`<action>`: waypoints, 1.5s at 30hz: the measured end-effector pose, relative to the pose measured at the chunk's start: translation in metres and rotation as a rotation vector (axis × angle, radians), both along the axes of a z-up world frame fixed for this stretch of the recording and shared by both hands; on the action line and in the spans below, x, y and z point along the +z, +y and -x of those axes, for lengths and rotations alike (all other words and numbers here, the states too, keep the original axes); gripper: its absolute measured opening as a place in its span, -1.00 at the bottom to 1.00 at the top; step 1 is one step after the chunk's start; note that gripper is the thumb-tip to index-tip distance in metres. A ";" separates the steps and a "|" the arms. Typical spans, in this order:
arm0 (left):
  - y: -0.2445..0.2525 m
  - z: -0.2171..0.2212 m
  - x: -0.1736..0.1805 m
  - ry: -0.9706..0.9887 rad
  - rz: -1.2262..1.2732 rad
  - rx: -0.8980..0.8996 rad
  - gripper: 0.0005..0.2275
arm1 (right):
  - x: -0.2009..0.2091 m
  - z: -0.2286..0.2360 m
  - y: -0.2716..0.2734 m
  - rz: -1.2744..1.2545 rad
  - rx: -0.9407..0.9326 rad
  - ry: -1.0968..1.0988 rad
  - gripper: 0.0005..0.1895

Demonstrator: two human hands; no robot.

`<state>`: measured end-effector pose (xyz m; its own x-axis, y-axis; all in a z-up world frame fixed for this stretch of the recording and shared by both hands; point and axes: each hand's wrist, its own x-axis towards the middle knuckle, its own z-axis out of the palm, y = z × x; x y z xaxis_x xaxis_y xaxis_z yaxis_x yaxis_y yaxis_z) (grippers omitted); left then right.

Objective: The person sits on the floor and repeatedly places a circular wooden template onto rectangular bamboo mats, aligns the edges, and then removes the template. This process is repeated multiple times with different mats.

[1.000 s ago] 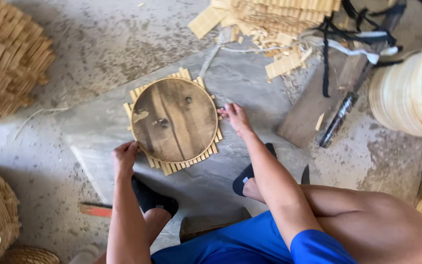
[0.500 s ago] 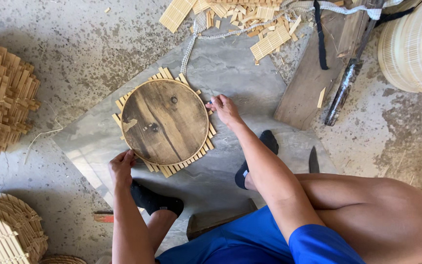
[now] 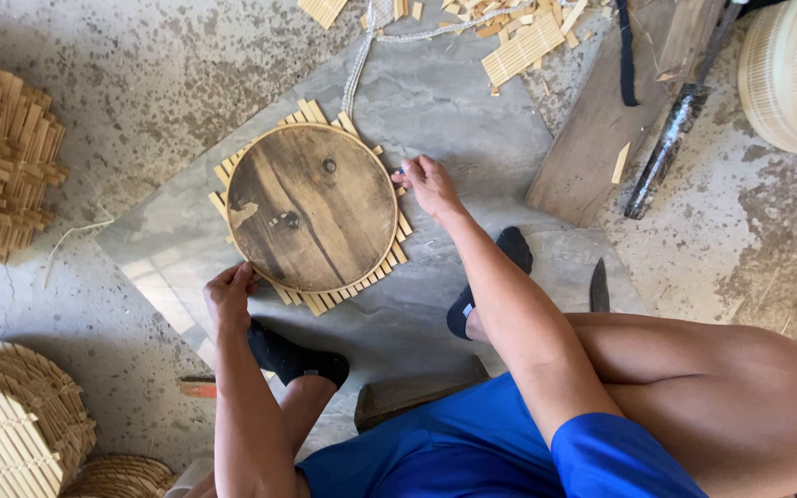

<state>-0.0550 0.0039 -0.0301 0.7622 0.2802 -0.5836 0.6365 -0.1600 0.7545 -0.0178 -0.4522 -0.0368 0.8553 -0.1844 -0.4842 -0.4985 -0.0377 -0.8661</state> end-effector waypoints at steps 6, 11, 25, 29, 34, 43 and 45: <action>0.000 0.003 -0.005 -0.033 0.031 0.000 -0.77 | -0.007 -0.002 0.000 -0.009 0.015 0.082 -0.69; 0.000 0.006 -0.012 -0.081 0.048 -0.032 -0.81 | -0.026 0.006 -0.011 -0.058 0.011 0.043 -0.71; -0.003 0.004 -0.012 -0.196 -0.226 -0.104 -0.83 | -0.025 -0.004 -0.028 0.039 0.063 0.061 -0.68; -0.004 0.005 -0.006 -0.152 -0.263 -0.098 -0.83 | -0.025 0.000 -0.029 0.030 0.065 0.054 -0.70; -0.006 0.005 -0.008 -0.188 -0.219 -0.105 -0.84 | -0.033 0.002 -0.036 -0.024 0.052 0.033 -0.70; -0.006 0.007 0.019 -0.240 -0.253 -0.168 -0.82 | -0.035 0.004 -0.029 0.008 0.027 0.057 -0.70; -0.004 0.003 0.024 -0.213 -0.219 -0.179 -0.82 | -0.036 -0.003 -0.022 0.006 0.018 0.059 -0.70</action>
